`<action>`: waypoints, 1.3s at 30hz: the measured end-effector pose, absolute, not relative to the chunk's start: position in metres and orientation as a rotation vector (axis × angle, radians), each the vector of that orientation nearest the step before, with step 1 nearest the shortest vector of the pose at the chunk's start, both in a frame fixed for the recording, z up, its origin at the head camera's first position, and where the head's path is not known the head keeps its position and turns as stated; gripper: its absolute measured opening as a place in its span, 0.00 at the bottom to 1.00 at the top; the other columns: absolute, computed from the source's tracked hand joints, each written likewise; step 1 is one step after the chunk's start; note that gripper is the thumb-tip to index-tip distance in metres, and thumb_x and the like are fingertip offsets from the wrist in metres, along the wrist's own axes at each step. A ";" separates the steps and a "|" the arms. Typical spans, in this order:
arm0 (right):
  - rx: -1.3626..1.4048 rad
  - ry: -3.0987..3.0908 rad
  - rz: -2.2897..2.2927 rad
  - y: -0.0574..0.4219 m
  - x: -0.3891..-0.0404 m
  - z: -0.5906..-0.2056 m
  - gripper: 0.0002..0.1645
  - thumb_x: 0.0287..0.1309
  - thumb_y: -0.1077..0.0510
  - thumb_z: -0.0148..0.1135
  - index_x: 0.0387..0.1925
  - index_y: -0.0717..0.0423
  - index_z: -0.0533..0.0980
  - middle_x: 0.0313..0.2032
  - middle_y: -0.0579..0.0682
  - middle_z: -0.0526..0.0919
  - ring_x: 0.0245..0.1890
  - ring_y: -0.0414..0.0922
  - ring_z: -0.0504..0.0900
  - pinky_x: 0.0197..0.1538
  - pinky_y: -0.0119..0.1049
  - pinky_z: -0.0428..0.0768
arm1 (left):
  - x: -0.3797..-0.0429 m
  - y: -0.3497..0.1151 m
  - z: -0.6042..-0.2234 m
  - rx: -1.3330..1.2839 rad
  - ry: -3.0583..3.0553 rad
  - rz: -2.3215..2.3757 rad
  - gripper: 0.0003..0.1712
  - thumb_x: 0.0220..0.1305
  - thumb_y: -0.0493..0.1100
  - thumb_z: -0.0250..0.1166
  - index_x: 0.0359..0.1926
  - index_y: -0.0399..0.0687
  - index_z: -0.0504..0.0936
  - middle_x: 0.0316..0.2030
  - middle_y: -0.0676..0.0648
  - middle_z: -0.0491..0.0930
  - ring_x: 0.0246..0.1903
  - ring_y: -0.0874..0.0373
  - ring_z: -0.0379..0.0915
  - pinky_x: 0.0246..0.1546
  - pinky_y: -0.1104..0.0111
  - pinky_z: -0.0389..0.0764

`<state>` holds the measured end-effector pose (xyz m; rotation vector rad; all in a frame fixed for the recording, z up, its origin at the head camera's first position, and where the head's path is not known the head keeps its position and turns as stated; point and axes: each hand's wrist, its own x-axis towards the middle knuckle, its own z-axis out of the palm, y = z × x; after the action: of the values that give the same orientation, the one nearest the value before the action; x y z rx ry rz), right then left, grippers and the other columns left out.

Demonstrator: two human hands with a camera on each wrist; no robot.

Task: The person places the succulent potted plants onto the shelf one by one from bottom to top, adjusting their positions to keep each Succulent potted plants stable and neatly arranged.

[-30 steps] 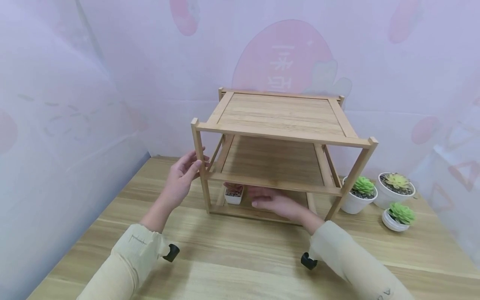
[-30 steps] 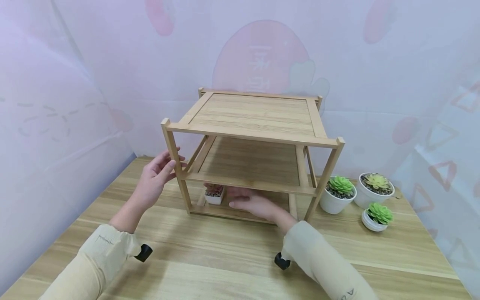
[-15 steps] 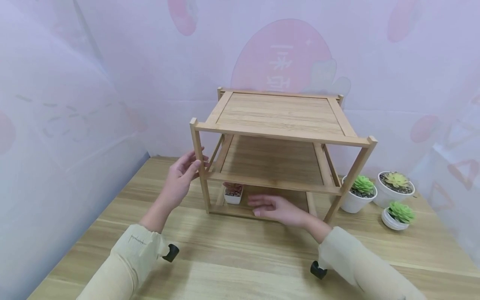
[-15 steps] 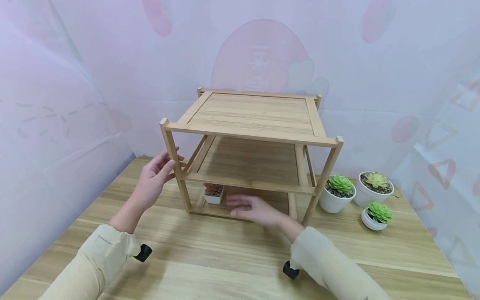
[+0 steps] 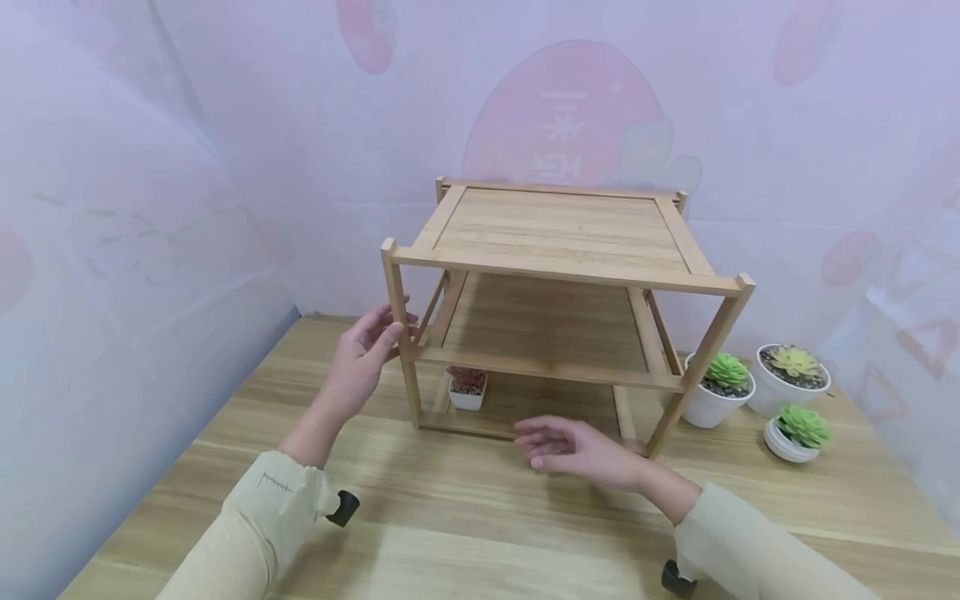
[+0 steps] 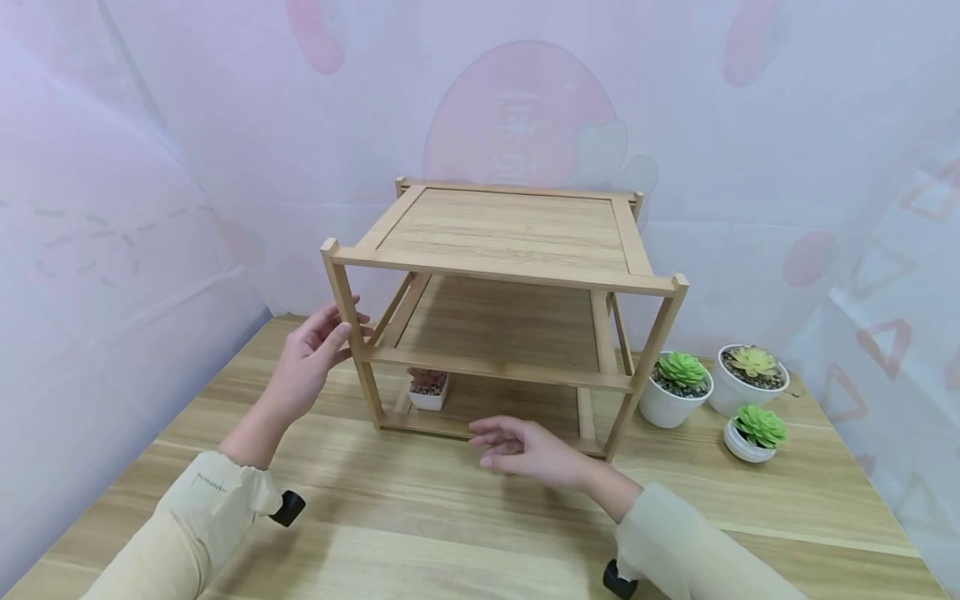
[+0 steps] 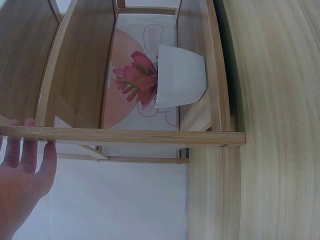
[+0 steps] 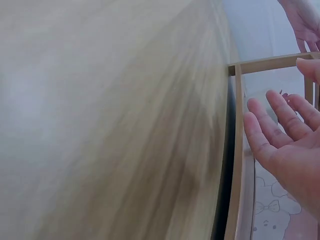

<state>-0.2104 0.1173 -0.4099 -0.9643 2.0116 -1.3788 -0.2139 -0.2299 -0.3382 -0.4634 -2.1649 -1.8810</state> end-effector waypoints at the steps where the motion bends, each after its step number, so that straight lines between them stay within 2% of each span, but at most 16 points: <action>1: -0.969 2.019 -1.377 0.120 -0.208 -0.410 0.33 0.73 0.57 0.61 0.72 0.66 0.64 0.64 0.65 0.76 0.62 0.61 0.76 0.59 0.33 0.80 | -0.214 -0.230 -0.338 -0.464 -2.164 -1.881 0.27 0.83 0.41 0.49 0.76 0.37 0.62 0.62 0.28 0.70 0.61 0.39 0.72 0.60 0.61 0.80; 5: -0.983 2.030 -1.387 0.131 -0.203 -0.413 0.32 0.73 0.59 0.60 0.72 0.68 0.64 0.63 0.66 0.76 0.62 0.62 0.77 0.59 0.31 0.80 | -0.214 -0.229 -0.338 -0.469 -2.154 -1.882 0.27 0.82 0.41 0.50 0.76 0.37 0.63 0.61 0.30 0.71 0.61 0.39 0.73 0.60 0.62 0.80; 13: -0.982 2.039 -1.445 0.147 -0.198 -0.414 0.32 0.73 0.63 0.59 0.72 0.70 0.62 0.63 0.68 0.75 0.62 0.66 0.76 0.62 0.32 0.78 | -0.214 -0.231 -0.340 -0.458 -2.159 -1.877 0.27 0.82 0.41 0.50 0.76 0.38 0.63 0.60 0.33 0.73 0.59 0.44 0.75 0.60 0.62 0.80; 22: -1.002 2.112 -1.471 0.164 -0.192 -0.407 0.31 0.73 0.62 0.59 0.70 0.72 0.64 0.63 0.70 0.75 0.59 0.68 0.77 0.60 0.35 0.80 | -0.215 -0.230 -0.340 -0.473 -2.157 -1.866 0.27 0.83 0.42 0.50 0.75 0.37 0.63 0.60 0.29 0.71 0.59 0.40 0.74 0.59 0.62 0.81; 29: -1.006 2.132 -1.473 0.182 -0.188 -0.409 0.29 0.73 0.63 0.58 0.69 0.73 0.64 0.62 0.71 0.75 0.58 0.63 0.78 0.59 0.34 0.81 | -0.216 -0.229 -0.340 -0.475 -2.162 -1.864 0.27 0.83 0.42 0.50 0.75 0.36 0.63 0.60 0.32 0.73 0.60 0.41 0.74 0.59 0.63 0.80; 36: -1.027 2.100 -1.506 0.195 -0.184 -0.407 0.26 0.74 0.65 0.56 0.68 0.74 0.66 0.60 0.74 0.74 0.57 0.55 0.81 0.58 0.35 0.82 | -0.215 -0.230 -0.339 -0.459 -2.169 -1.855 0.27 0.83 0.43 0.50 0.76 0.38 0.63 0.60 0.32 0.72 0.59 0.40 0.74 0.59 0.64 0.80; 39: -1.030 2.087 -1.532 0.202 -0.181 -0.404 0.25 0.74 0.67 0.55 0.67 0.75 0.67 0.58 0.75 0.75 0.57 0.52 0.81 0.58 0.35 0.82 | -0.215 -0.230 -0.338 -0.461 -2.175 -1.849 0.27 0.82 0.43 0.50 0.76 0.40 0.63 0.59 0.36 0.74 0.58 0.42 0.75 0.58 0.64 0.81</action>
<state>-0.1810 0.2018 -0.4041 -1.0300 2.0873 -1.5321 -0.2149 -0.2304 -0.3385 -0.4613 -2.1752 -1.8492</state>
